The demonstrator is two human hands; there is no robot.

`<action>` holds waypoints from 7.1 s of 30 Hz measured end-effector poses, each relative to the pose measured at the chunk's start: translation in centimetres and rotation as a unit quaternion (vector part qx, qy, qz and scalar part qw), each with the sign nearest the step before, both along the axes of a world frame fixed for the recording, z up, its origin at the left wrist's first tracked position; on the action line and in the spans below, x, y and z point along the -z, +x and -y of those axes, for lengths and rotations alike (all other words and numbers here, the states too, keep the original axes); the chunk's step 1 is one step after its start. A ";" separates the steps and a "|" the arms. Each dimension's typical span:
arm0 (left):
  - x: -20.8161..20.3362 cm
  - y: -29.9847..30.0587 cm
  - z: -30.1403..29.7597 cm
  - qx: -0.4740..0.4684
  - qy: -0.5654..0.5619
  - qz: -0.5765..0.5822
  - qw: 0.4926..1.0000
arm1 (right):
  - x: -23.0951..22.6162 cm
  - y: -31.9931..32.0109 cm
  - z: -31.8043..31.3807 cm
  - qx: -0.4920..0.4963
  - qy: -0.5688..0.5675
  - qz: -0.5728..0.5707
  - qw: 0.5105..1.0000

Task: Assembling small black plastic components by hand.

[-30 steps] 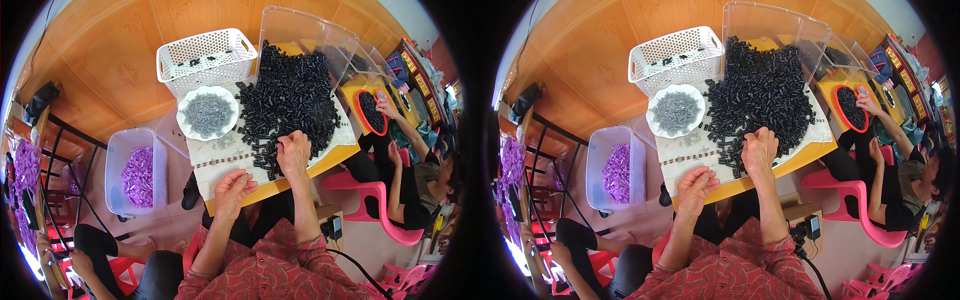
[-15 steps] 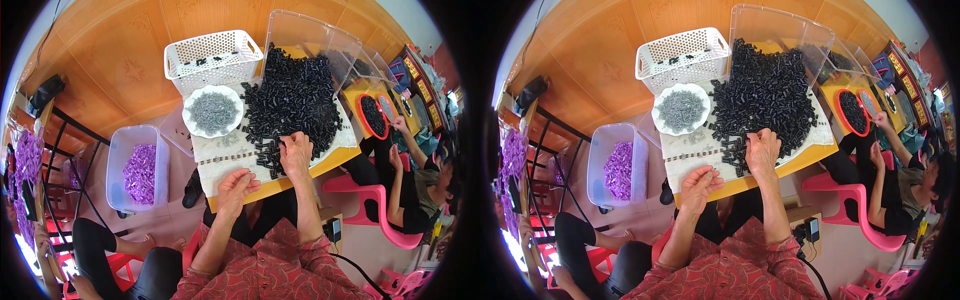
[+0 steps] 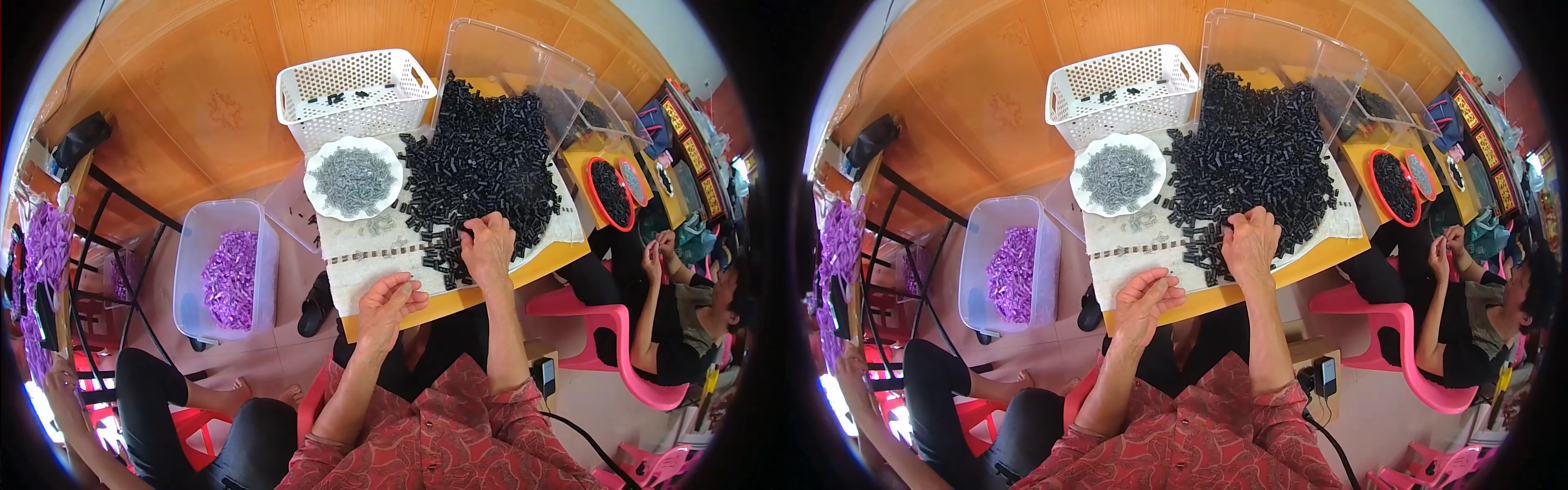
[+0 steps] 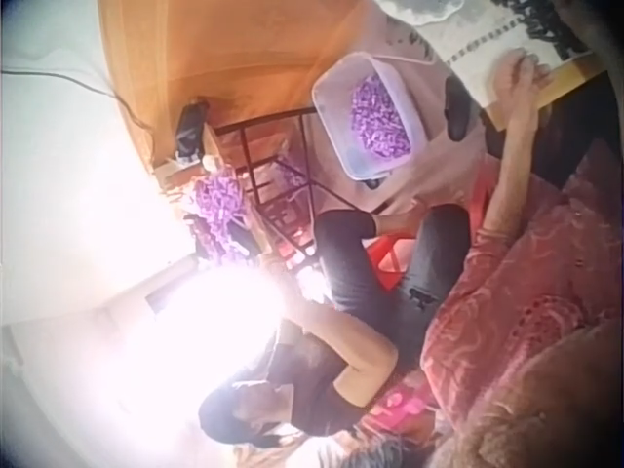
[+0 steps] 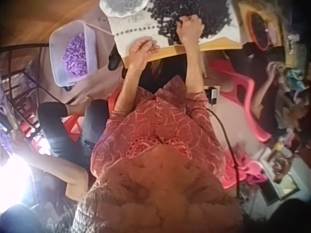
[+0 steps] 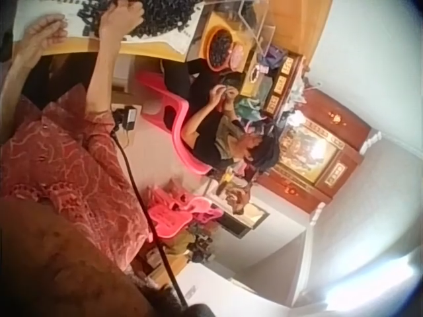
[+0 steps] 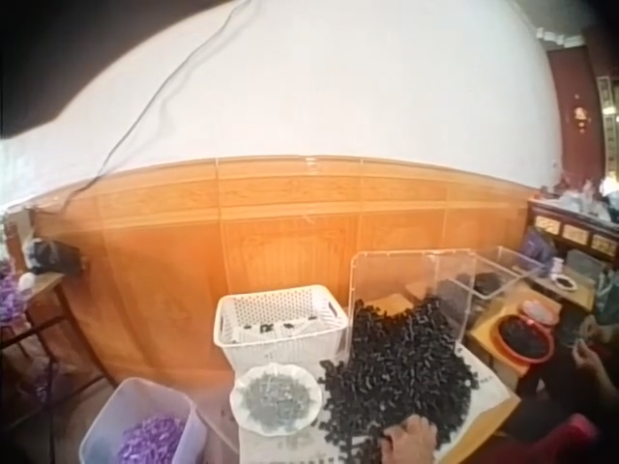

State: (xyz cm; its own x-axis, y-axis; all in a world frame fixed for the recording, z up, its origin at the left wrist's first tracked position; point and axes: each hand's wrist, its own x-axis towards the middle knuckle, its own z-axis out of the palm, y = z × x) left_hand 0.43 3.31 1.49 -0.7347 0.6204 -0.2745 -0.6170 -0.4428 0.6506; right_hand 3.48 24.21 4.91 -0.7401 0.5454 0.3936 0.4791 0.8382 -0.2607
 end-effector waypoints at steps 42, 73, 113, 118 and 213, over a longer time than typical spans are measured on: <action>0.9 0.4 0.7 0.046 0.198 0.079 0.976 | -2.4 4.9 8.0 -0.198 -0.607 -0.098 0.764; 0.3 0.4 1.9 -0.055 0.136 0.099 0.984 | -0.3 1.0 8.9 -0.235 -0.276 -0.108 0.926; 0.7 0.1 1.9 -0.029 0.130 0.088 0.987 | 1.0 -7.2 6.9 -0.188 -0.065 -0.045 0.979; 0.6 0.0 2.0 -0.030 0.133 0.089 0.987 | 1.0 -7.0 7.0 -0.193 -0.067 -0.035 0.978; 0.2 1.5 1.6 -0.011 0.226 0.097 0.969 | -1.9 4.8 8.0 -0.137 -0.527 -0.148 0.825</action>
State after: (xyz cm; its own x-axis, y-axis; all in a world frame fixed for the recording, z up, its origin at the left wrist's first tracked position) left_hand 1.91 1.72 1.29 -0.7106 0.6944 -0.1129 -0.6958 -0.6699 0.2589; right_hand 8.24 16.23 6.78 -0.8491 0.5281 -0.0060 0.0924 0.1374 -0.9862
